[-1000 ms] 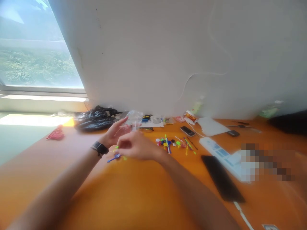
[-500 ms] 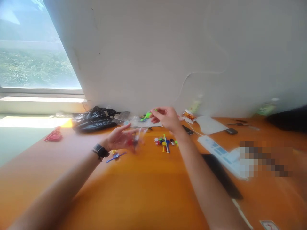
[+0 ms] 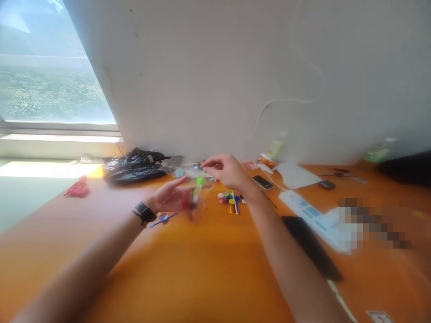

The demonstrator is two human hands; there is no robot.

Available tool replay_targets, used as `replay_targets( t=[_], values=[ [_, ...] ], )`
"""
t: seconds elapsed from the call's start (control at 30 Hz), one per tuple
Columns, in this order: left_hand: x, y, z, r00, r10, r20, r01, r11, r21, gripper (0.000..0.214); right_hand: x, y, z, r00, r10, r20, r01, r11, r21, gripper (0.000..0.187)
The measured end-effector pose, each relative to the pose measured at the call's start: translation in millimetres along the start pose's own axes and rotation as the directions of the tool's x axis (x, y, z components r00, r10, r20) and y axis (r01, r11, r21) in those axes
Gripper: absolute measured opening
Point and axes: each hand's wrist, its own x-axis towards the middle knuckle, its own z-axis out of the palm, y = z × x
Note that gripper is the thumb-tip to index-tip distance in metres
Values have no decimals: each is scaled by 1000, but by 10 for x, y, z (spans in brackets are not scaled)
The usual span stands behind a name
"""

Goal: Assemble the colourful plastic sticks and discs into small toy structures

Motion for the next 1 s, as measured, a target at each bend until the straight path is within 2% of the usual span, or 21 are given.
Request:
replay_targets(
  t=[0.17,0.33,0.5,0.7,0.83,1.0],
  values=[
    [22,-16,47,1000,-3,26,3,1000,-1,80,-46,-94,-61,992,-67,-104,64,997,-32,27],
    [30,-12,103,1000,3,30,-3,1000,2,80,-50,-98,30,999,-54,-4,54,997,48,22],
    [37,-24,139,999,11,35,-12,1000,2,81,-47,-126,131,996,-87,-26,88,995,50,19],
    [33,-29,167,999,44,24,-44,999,11,81,-99,-180,19,991,-126,51,123,991,55,19],
    [39,-32,178,999,40,28,-40,999,-4,79,-129,-209,-75,986,-108,127,105,994,35,19],
    [32,-42,185,999,35,37,-34,999,-12,77,-146,-234,-114,980,-133,147,111,983,147,18]
  ],
)
